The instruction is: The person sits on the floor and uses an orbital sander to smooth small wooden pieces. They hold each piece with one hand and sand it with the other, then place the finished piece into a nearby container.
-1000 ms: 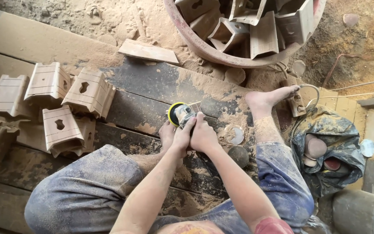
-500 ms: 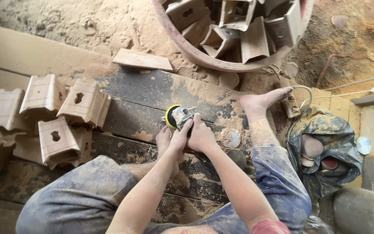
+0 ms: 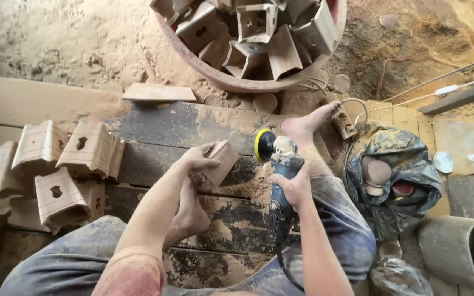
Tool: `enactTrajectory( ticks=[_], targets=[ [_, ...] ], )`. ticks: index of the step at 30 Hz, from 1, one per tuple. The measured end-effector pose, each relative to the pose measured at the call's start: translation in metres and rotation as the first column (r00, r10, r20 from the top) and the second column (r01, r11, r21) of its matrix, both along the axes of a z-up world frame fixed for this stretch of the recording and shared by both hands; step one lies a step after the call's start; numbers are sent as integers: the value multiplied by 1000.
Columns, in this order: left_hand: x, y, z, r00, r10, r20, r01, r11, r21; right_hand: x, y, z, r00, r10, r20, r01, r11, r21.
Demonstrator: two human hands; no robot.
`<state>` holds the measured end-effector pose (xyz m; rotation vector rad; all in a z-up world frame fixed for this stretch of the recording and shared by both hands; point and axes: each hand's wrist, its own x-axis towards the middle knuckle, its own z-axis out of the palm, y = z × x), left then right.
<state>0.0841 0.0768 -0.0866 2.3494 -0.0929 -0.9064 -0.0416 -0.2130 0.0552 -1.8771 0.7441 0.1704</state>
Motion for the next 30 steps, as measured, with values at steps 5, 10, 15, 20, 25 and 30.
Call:
enactTrajectory(
  ticks=[5, 10, 15, 20, 25, 30],
  targets=[
    [4, 4, -15, 999, 18, -44, -20, 998, -58, -7, -2, -29, 999, 4, -50, -4, 1000, 4],
    [17, 5, -52, 999, 9, 32, -4, 987, -163, -3, 8, -29, 983, 87, -159, -95, 995, -43],
    [6, 22, -74, 992, 53, 117, -32, 985, -171, 15, 35, -20, 935, 262, -241, -299, 945, -135],
    [-73, 27, -16, 880, 429, 205, -424, 903, -71, 38, 81, -33, 828, 478, -293, -543, 813, -210],
    [-120, -41, 155, 339, 778, -530, -936, 220, -276, 39, 136, -55, 684, 649, -334, -728, 639, -249],
    [-94, -62, 42, 492, 639, -591, -857, 476, -198, 40, 128, -69, 672, 639, -374, -740, 573, -351]
  ],
)
